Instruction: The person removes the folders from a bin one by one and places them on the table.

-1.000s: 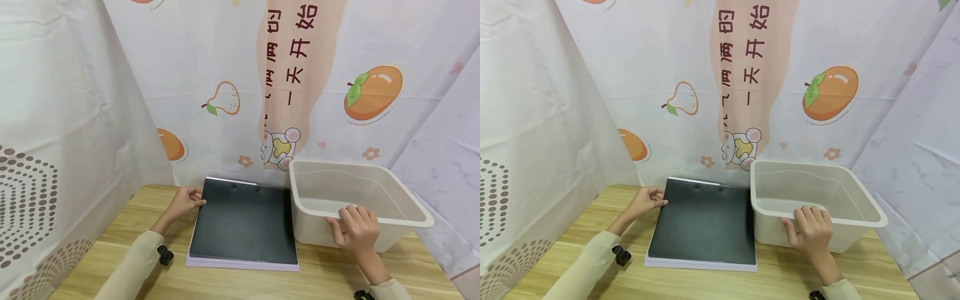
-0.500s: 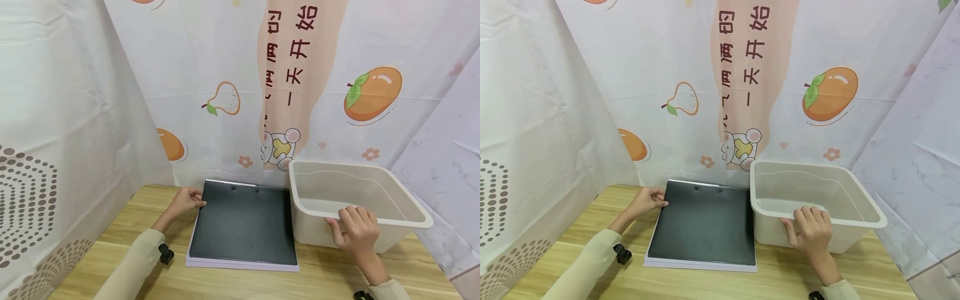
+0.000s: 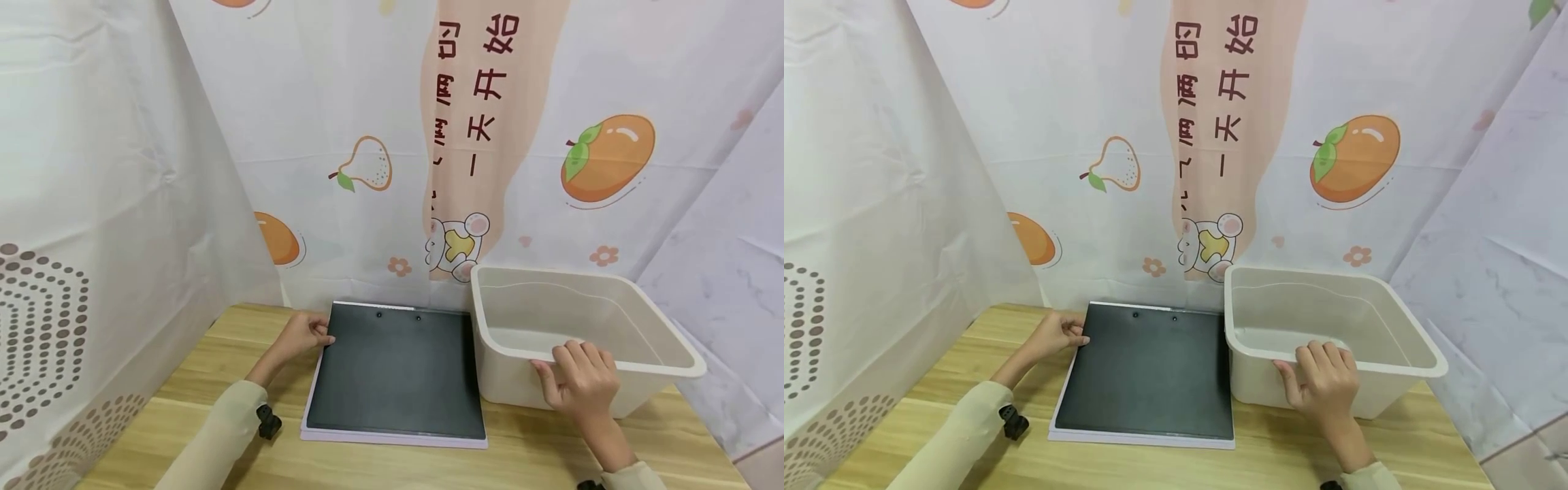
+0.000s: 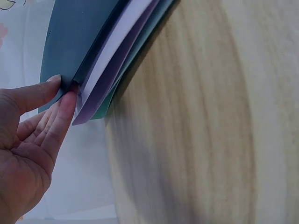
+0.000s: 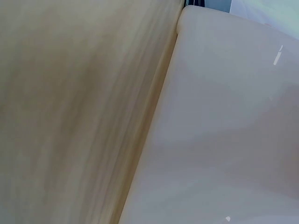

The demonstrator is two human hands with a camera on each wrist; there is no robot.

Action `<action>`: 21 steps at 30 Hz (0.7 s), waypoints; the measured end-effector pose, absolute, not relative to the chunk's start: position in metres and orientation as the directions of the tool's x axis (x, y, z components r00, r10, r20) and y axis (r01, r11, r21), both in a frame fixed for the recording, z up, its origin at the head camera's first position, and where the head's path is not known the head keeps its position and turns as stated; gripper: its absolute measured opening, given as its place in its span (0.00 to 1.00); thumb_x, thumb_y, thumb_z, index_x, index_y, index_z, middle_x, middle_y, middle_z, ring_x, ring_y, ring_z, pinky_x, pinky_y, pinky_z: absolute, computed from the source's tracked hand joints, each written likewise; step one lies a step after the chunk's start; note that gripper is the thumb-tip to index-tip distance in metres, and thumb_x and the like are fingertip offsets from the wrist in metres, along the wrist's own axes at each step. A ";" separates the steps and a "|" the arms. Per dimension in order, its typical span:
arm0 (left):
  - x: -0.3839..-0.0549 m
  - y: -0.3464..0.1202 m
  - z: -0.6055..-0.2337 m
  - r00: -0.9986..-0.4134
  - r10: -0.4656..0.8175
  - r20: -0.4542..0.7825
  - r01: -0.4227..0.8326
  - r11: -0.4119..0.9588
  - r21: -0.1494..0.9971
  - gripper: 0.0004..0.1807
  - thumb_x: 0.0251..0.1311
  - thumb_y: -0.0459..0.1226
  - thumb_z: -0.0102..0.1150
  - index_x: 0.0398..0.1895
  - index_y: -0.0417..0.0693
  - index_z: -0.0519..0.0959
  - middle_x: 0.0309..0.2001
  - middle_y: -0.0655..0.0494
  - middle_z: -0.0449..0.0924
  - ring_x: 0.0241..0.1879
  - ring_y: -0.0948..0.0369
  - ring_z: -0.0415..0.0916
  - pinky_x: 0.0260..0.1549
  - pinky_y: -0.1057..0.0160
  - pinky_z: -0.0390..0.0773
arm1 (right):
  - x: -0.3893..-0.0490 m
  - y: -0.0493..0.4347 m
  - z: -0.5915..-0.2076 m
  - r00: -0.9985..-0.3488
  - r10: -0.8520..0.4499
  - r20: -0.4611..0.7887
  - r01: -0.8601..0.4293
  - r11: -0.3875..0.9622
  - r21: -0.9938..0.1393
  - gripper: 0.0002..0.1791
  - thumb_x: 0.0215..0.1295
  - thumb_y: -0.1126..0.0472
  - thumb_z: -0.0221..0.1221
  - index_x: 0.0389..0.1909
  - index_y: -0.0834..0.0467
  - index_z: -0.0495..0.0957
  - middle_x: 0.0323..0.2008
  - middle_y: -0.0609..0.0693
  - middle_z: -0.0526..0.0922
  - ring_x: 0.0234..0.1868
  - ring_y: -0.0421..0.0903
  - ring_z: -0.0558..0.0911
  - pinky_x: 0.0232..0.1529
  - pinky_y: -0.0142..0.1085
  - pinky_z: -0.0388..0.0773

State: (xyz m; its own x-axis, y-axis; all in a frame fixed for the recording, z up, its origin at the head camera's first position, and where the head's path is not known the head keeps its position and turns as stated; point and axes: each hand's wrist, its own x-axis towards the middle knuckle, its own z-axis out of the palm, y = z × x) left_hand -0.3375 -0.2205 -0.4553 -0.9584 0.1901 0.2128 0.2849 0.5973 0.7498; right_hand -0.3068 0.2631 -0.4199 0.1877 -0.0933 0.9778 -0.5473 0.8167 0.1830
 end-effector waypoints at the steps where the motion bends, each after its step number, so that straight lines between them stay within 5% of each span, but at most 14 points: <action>1: -0.338 -0.221 -0.457 -0.956 0.195 0.218 0.292 0.595 0.749 0.25 0.54 0.25 0.72 0.17 0.46 0.62 0.19 0.60 0.59 0.19 0.69 0.56 0.23 0.71 0.61 | -0.307 0.264 -0.421 0.188 -0.093 0.978 -0.545 0.818 0.182 0.39 0.74 0.35 0.49 0.12 0.62 0.64 0.13 0.57 0.68 0.15 0.59 0.65 0.20 0.48 0.54; 10: -0.340 -0.222 -0.456 -0.971 0.161 0.178 0.239 0.568 0.788 0.12 0.55 0.25 0.71 0.23 0.38 0.75 0.21 0.59 0.68 0.21 0.66 0.71 0.24 0.66 0.83 | -0.313 0.267 -0.427 0.182 -0.089 0.979 -0.543 0.821 0.176 0.39 0.73 0.34 0.49 0.13 0.62 0.65 0.14 0.57 0.69 0.16 0.59 0.66 0.20 0.49 0.55; 21: -0.341 -0.225 -0.457 -0.959 0.204 0.197 0.280 0.563 0.778 0.07 0.55 0.26 0.72 0.29 0.32 0.80 0.22 0.52 0.78 0.22 0.64 0.79 0.25 0.64 0.85 | -0.304 0.261 -0.417 0.183 -0.100 0.978 -0.548 0.815 0.187 0.38 0.74 0.36 0.49 0.13 0.62 0.65 0.13 0.56 0.67 0.15 0.58 0.65 0.20 0.48 0.54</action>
